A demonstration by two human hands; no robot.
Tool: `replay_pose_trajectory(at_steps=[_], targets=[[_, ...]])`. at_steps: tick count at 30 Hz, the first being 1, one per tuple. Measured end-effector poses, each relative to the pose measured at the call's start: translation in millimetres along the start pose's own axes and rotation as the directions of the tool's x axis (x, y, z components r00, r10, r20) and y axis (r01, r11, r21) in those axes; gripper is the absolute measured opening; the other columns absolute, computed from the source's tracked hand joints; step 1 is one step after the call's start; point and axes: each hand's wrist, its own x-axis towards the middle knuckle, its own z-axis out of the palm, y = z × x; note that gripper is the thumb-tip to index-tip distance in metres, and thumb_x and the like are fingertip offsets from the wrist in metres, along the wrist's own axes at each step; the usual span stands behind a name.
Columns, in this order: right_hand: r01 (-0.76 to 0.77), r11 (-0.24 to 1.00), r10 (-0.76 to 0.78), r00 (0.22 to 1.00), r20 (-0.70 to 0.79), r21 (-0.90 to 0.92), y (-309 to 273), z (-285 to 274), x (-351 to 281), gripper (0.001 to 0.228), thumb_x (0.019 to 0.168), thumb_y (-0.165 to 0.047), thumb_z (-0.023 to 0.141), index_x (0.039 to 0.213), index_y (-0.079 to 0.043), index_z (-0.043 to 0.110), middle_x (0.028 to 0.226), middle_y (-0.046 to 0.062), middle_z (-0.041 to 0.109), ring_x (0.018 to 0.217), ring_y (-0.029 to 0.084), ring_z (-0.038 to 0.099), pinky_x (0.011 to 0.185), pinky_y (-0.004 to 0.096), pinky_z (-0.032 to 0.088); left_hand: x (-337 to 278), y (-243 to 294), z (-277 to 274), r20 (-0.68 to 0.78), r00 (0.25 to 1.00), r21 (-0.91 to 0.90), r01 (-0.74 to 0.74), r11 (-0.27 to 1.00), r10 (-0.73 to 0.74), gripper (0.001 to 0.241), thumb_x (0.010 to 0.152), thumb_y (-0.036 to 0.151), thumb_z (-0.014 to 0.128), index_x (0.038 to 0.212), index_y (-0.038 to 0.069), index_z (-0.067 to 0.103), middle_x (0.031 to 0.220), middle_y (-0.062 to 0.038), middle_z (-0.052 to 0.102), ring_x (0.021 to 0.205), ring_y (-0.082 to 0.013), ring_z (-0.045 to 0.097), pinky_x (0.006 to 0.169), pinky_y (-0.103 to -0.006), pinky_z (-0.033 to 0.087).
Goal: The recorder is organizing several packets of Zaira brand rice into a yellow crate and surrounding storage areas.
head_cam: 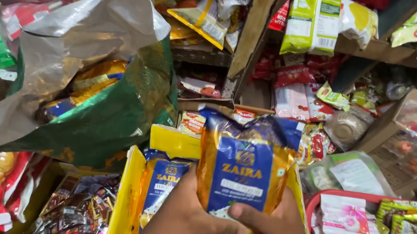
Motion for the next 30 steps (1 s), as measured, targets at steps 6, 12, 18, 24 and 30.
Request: replay_pose_trajectory(at_steps=[6,12,18,24,30], targets=[[-0.019,0.993,0.002,0.989,-0.146,-0.116,7,-8,9,0.051,0.076,-0.015,0.081,0.122,0.002,0.065,0.105,0.013,0.08,0.09,0.019,0.074,0.082,0.037,0.059,2,-18,-5,-0.109,0.987,-0.076,0.108,0.991,-0.116,0.089,0.05,0.007,0.097,0.131,0.007,0.061,0.108,-0.005,0.08,0.1,-0.0147,0.078,0.094,-0.0334,0.062],[0.138,0.99,-0.136,0.982,-0.131,0.004,3,3,8,0.047,0.075,-0.003,0.082,0.117,0.008,0.067,0.106,0.018,0.078,0.089,0.023,0.076,0.083,0.042,0.063,1,-7,-10,-0.083,0.995,0.049,0.066,0.997,-0.062,0.087,0.054,0.007,0.096,0.133,0.008,0.06,0.11,-0.003,0.077,0.099,-0.0138,0.076,0.092,-0.0334,0.062],[0.021,0.996,-0.012,0.994,-0.106,0.088,12,1,12,0.056,0.068,0.001,0.083,0.12,0.004,0.063,0.102,0.016,0.077,0.086,0.023,0.076,0.081,0.044,0.064,18,-8,-18,-0.088,0.996,-0.165,-0.002,0.986,-0.012,0.06,0.065,0.006,0.092,0.118,-0.003,0.065,0.107,-0.013,0.079,0.094,-0.0193,0.076,0.091,-0.0374,0.064],[0.147,0.985,-0.143,0.988,-0.049,0.085,-1,3,13,0.073,0.063,0.004,0.083,0.129,-0.004,0.055,0.114,0.012,0.073,0.098,0.023,0.074,0.088,0.041,0.061,14,-15,-14,-0.079,0.992,-0.117,-0.106,0.988,0.097,0.06,0.065,0.004,0.093,0.118,-0.006,0.066,0.111,-0.013,0.077,0.099,-0.0184,0.075,0.093,-0.037,0.063],[0.0,0.991,0.004,0.999,-0.034,0.133,8,-22,24,0.077,0.055,0.005,0.088,0.124,-0.004,0.055,0.11,0.014,0.073,0.101,0.031,0.074,0.089,0.047,0.062,12,-19,-13,-0.024,0.997,-0.117,-0.078,0.99,0.075,0.064,0.071,0.012,0.089,0.128,0.003,0.061,0.12,-0.012,0.074,0.109,-0.0162,0.072,0.1,-0.0327,0.058]])
